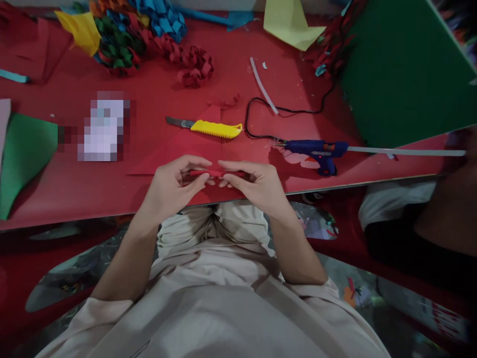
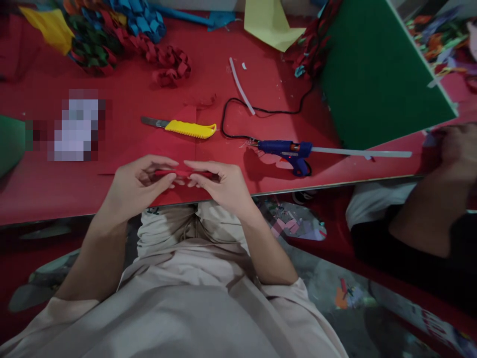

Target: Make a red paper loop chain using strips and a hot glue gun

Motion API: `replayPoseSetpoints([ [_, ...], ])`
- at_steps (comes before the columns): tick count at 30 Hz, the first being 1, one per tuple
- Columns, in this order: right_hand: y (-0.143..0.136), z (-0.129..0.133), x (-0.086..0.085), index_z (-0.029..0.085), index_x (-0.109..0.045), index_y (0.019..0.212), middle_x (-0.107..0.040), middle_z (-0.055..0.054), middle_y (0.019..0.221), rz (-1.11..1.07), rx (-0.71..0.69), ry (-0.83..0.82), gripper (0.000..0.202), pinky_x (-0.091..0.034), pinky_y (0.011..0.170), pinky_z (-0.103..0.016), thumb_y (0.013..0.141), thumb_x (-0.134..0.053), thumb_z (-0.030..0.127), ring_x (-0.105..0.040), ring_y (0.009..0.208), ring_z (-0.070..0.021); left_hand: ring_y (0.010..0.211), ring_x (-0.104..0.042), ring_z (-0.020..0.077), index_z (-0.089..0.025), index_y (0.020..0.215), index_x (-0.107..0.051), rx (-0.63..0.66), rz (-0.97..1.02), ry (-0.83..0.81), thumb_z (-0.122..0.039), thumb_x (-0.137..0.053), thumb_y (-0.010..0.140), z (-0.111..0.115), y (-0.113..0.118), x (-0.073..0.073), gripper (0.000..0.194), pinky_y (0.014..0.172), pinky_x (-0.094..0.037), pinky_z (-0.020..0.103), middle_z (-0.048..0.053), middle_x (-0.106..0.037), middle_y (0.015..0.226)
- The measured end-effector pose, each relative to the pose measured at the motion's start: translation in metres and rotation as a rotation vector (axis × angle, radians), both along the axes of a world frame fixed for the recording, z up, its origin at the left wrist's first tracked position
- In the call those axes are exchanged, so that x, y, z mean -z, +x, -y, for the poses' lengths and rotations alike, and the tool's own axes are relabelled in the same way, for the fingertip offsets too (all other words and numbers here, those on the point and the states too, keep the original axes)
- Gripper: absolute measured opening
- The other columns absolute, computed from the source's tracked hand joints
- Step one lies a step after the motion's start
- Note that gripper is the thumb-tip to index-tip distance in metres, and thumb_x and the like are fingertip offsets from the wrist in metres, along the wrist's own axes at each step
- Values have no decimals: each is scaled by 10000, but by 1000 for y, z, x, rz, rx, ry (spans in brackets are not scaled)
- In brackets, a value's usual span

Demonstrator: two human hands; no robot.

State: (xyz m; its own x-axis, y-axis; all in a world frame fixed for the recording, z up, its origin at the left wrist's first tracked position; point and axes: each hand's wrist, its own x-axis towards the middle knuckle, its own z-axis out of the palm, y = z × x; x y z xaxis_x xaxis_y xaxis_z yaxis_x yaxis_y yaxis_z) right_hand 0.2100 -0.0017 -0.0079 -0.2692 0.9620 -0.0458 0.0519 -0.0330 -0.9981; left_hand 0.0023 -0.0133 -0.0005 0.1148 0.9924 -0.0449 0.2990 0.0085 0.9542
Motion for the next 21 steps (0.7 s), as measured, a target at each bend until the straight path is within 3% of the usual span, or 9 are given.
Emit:
replayPoseSetpoints([
  [4, -2, 1, 6, 209, -796, 1122, -810, -40, 965, 61, 11, 54, 270, -628, 811, -302, 884, -714, 306, -766, 838, -174, 731, -755, 180, -201, 966, -769, -3, -54, 5, -414, -758, 855, -1, 3, 3, 240, 674, -624, 246, 48, -792, 854],
  [7, -3, 2, 4, 230, -802, 1089, -812, -40, 963, 230, 2, 169, 225, -595, 820, -290, 919, -685, 320, -763, 870, -186, 716, -752, 177, -227, 892, -783, -46, -94, 79, -428, -751, 863, 2, 8, 7, 206, 677, -618, 247, 20, -786, 793],
  [10, -4, 4, -2, 229, -820, 955, -811, -26, 860, 355, 1, 264, 161, -558, 732, -254, 919, -701, 331, -746, 761, -167, 708, -756, 165, -256, 873, -791, -58, -138, 181, -395, -716, 902, 7, 11, 8, 161, 691, -613, 242, -11, -787, 780],
  [16, 0, 8, -2, 218, -800, 943, -784, -9, 764, 311, 3, 205, 163, -533, 644, -229, 944, -659, 300, -734, 673, -144, 800, -771, 156, -293, 977, -785, -26, -307, 289, -293, -633, 959, 14, 5, 6, 153, 764, -604, 236, -30, -808, 891],
  [21, 9, 10, 1, 195, -780, 886, -739, 3, 671, 296, 41, 160, 208, -506, 556, -204, 956, -589, 235, -681, 549, -111, 780, -773, 153, -266, 1181, -722, 18, -226, 189, -288, -550, 1006, 15, 0, 10, 246, 731, -606, 237, -3, -805, 882],
])
